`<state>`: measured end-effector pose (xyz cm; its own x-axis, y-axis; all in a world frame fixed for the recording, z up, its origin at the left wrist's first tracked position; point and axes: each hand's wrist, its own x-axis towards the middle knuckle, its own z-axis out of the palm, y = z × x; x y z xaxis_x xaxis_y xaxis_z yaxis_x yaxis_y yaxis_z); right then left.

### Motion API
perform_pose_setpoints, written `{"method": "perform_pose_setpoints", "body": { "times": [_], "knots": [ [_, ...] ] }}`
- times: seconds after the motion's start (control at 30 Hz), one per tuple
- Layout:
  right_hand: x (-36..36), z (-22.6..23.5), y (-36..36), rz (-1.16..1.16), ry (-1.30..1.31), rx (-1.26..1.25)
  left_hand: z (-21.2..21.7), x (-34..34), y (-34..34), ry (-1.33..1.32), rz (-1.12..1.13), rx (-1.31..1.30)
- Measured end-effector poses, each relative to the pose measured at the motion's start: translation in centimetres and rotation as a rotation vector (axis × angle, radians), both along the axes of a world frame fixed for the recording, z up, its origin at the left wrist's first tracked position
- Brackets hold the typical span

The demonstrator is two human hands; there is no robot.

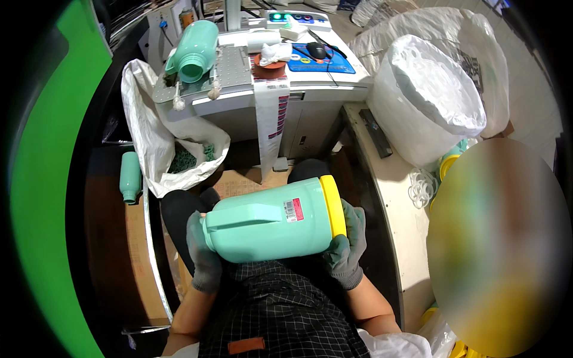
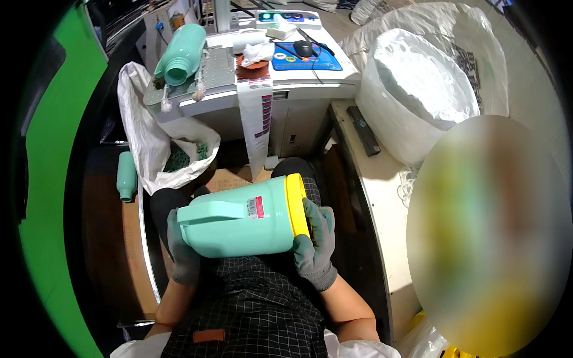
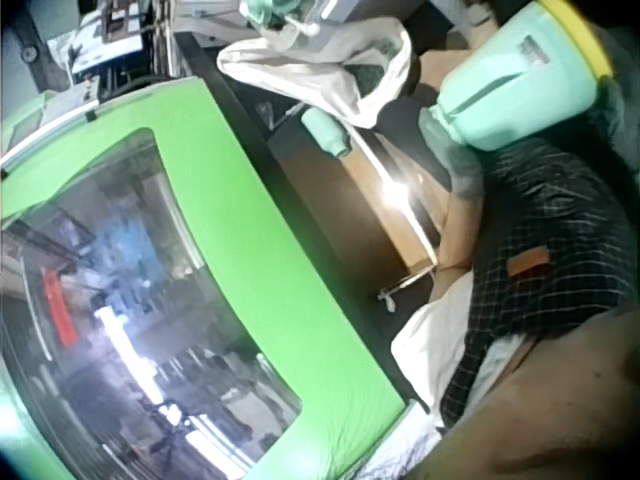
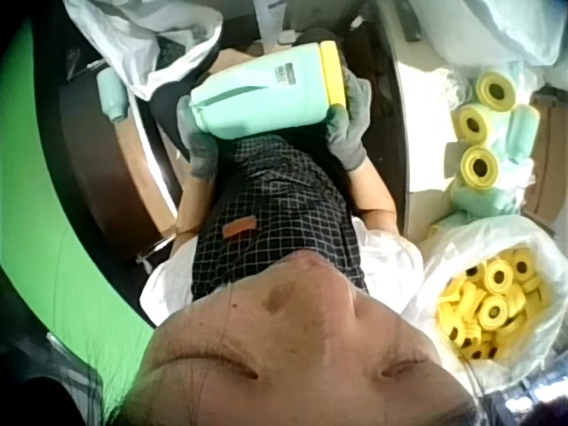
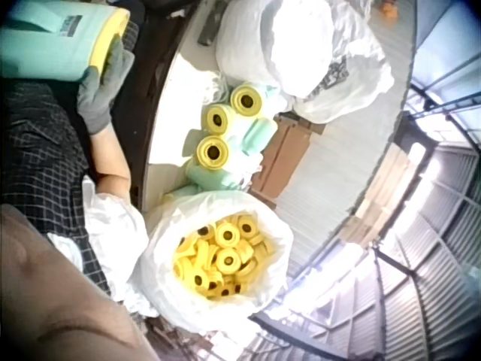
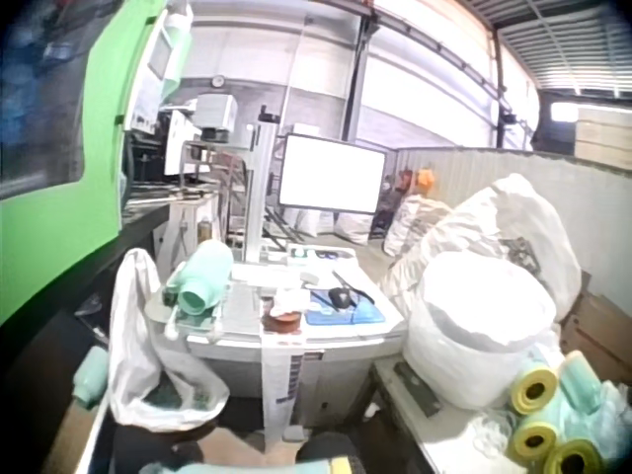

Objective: The person sits on the floor and assembles teal water bottles by inserting small white components into the openings and screwing on yellow lids. They handle the bottles one at a time, placing the finished units on a nearby table.

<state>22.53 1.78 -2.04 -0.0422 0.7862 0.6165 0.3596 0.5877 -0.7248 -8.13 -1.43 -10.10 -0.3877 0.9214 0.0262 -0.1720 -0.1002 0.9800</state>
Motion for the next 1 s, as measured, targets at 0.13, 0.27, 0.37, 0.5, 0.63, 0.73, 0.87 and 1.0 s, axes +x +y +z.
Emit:
{"method": "perform_pose_setpoints", "body": {
  "times": [0.13,0.27,0.37,0.5,0.63,0.73,0.87,1.0],
  "knots": [
    [-0.1,0.0,-0.4,-0.009,0.052,-0.024,1.0,0.2,0.8,-0.017,0.124,-0.018],
    [2.1,0.2,-0.5,0.136,0.290,-0.143,2.2,0.6,2.0,-0.066,0.066,0.118],
    [4.3,3.7,1.4,0.089,0.775,-0.280,6.2,0.1,1.5,-0.410,-0.029,0.058],
    [2.7,7.3,3.2,0.297,0.538,-0.216,6.0,1.7,1.7,-0.494,-0.068,0.008],
    [2.2,6.3,3.6,0.266,0.534,-0.209,4.7,1.2,1.4,-0.485,-0.139,0.136],
    [4.2,3.5,1.6,0.174,0.641,-0.236,4.5,2.3,1.5,-0.110,0.001,0.215],
    [1.5,1.6,-3.1,-0.026,0.205,-0.289,2.9,0.2,2.3,-0.046,-0.046,0.155],
    [2.8,-0.8,-3.7,-0.336,0.646,-0.385,9.0,5.6,0.4,0.511,-0.077,0.331]
  ]
}}
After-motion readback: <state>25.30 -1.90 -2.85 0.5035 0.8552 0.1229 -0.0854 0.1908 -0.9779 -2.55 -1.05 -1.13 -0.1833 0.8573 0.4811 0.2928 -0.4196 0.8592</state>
